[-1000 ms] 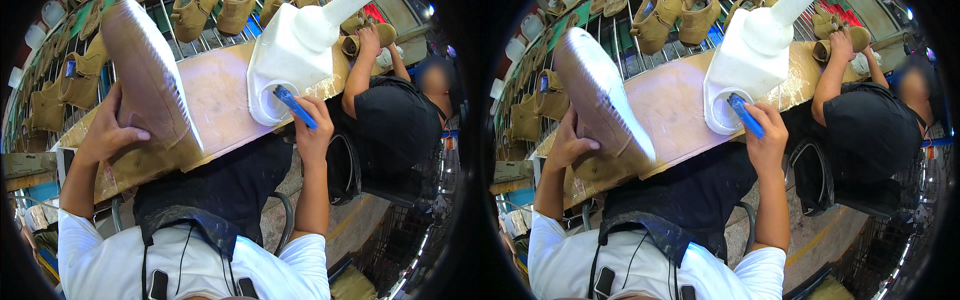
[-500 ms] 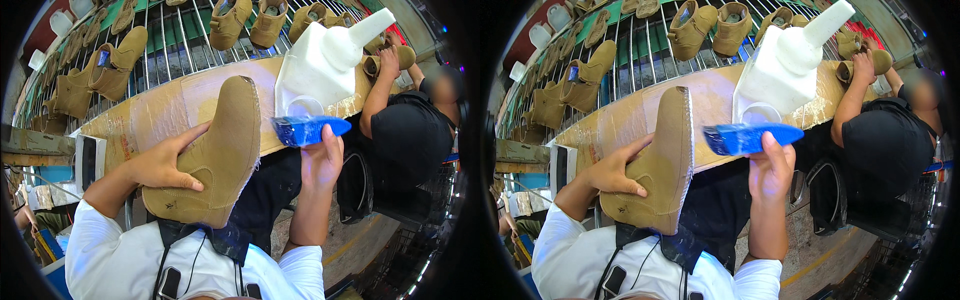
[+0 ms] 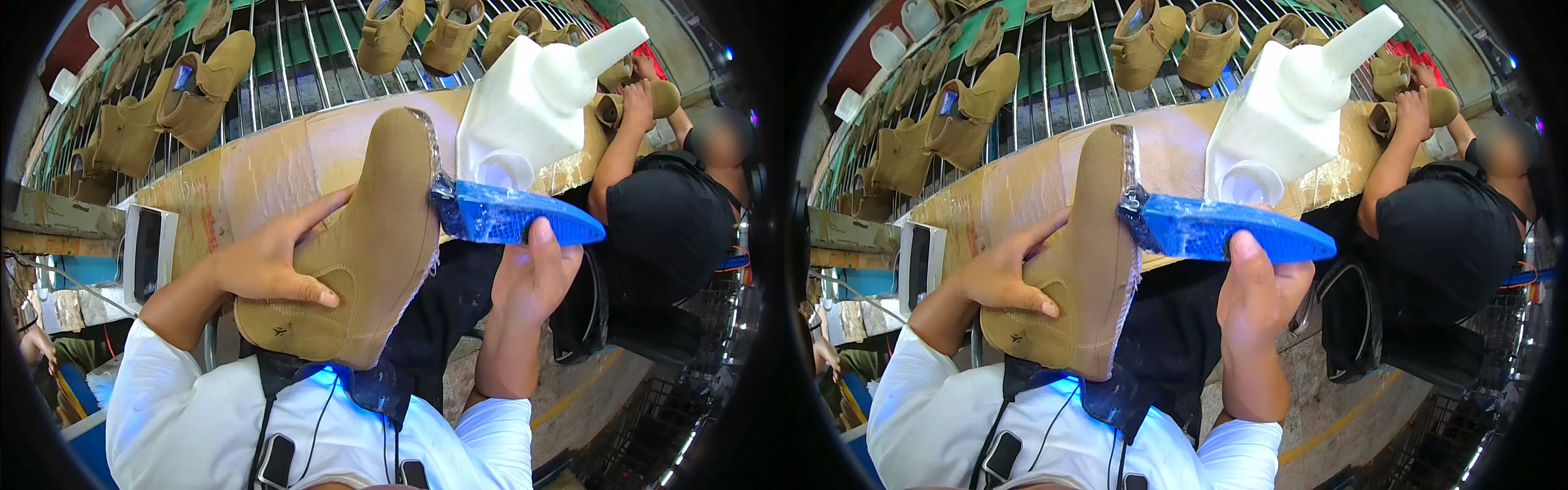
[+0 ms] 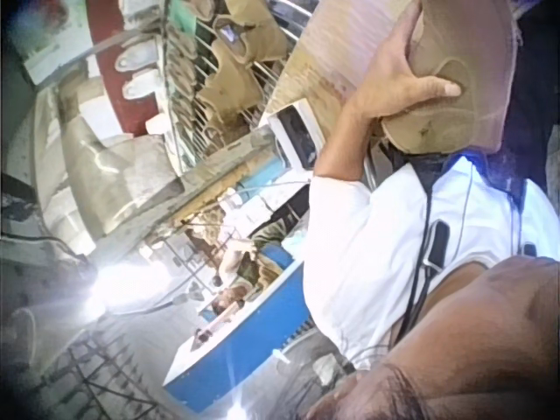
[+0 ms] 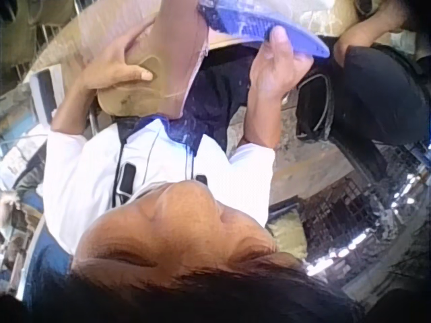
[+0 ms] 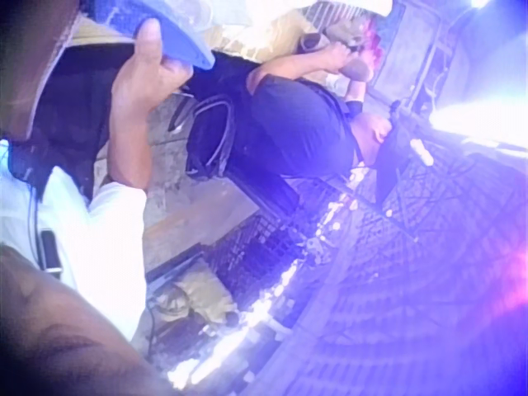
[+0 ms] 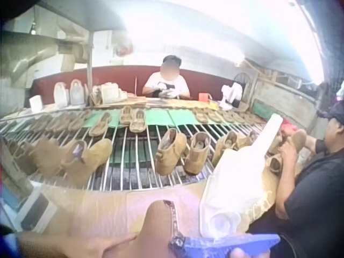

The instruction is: The person applies liquid adhesive to the seams and edges of a boot using a handheld brush. They rotate the boot by hand to reach all sides, dipping the brush into a container of white liquid, then place the finished boot onto a nearby conveyor rack.

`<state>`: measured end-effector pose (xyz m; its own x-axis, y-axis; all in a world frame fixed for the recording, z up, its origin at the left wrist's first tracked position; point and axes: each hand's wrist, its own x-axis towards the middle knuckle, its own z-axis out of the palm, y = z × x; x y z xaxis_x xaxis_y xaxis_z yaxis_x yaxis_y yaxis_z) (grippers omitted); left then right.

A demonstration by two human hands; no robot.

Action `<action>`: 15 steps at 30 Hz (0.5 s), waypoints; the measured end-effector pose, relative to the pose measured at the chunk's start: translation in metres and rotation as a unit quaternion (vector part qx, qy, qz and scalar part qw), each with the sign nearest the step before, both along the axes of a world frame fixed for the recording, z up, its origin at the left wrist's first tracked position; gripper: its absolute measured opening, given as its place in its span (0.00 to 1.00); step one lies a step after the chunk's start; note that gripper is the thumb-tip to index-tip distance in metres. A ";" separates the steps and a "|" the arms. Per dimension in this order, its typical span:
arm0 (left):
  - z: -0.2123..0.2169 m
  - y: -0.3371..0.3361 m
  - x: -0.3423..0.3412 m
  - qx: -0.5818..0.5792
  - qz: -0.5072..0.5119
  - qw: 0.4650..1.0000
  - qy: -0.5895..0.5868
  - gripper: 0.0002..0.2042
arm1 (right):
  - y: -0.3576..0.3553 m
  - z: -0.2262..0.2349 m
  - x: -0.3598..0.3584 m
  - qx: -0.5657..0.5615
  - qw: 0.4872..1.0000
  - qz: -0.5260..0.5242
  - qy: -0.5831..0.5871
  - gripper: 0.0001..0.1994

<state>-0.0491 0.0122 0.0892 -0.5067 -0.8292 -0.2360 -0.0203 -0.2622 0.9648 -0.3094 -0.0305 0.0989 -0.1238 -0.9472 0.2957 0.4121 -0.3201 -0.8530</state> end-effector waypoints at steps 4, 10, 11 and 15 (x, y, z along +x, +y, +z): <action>0.004 -0.002 -0.001 0.007 0.023 0.999 0.041 0.53 | 0.020 -0.007 -0.007 -0.044 0.997 0.009 0.070 0.15; 0.007 -0.003 -0.002 -0.003 0.046 0.997 0.061 0.52 | 0.042 -0.006 -0.004 -0.064 0.983 -0.023 0.169 0.19; 0.009 -0.003 -0.003 -0.006 0.052 0.997 0.063 0.52 | 0.044 -0.006 -0.003 -0.062 0.982 -0.032 0.176 0.19; 0.008 -0.007 -0.005 -0.022 0.066 0.995 0.073 0.52 | 0.052 -0.008 0.003 -0.054 0.977 -0.060 0.197 0.20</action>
<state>-0.0542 0.0052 0.0973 -0.4184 -0.8989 -0.1304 0.1524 -0.2110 0.9655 -0.3068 0.0214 0.0910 -0.0886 -0.8932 0.4409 0.0125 -0.4436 -0.8961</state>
